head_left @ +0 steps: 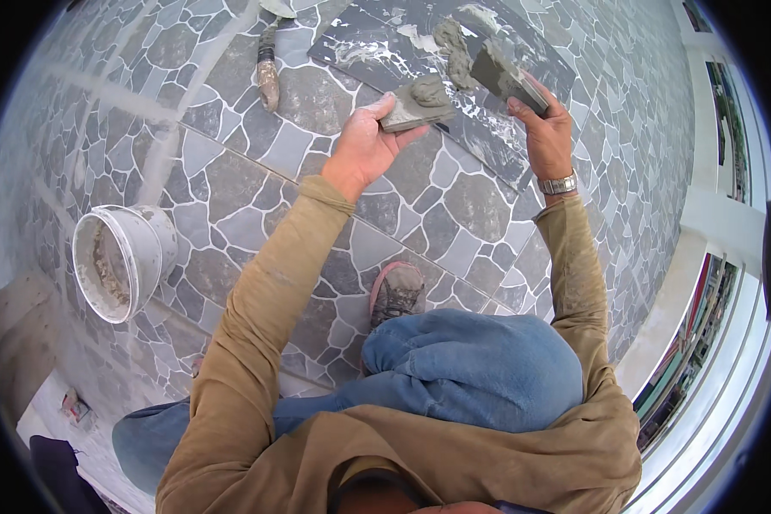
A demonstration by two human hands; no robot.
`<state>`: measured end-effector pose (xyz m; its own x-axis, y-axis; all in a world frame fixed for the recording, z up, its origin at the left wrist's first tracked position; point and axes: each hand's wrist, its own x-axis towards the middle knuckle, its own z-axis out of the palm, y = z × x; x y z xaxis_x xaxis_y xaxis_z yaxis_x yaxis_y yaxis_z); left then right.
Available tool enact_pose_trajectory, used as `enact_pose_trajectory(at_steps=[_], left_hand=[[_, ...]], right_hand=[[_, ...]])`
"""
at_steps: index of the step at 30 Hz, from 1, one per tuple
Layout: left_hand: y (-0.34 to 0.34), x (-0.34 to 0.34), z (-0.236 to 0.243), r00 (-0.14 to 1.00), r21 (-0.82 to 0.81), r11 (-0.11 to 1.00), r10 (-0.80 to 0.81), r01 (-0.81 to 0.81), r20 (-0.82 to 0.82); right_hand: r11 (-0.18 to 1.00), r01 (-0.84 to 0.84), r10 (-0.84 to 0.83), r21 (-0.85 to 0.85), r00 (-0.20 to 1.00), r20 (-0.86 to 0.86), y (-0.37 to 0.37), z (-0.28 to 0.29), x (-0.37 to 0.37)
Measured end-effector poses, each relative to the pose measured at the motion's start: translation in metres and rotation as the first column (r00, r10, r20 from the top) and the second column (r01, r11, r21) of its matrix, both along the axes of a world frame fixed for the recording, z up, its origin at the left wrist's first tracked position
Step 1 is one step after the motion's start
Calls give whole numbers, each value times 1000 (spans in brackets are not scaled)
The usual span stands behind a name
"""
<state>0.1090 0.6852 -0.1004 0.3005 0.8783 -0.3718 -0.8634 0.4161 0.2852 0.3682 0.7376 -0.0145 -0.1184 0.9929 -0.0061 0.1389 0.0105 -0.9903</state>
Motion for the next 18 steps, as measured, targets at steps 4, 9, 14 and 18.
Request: enact_pose_trajectory(at_steps=[4,9,14,18], left_hand=[[27,31,33,1000,-29,1000,-1,1,30],[49,38,30,996,5,997,-74,74,-53],[50,51,22,1000,99,995,-9,12,-26],[57,51,27,1000,190,982,-5,5,2]], right_hand=[[966,-49,-19,253,965,261,-11,-10,-27],[845,-146,-91,514,908,408,9,-18,-3],[767,-265,-135,584,824,551,25,-16,27],[757,-301,-183,580,754,630,36,-12,64]])
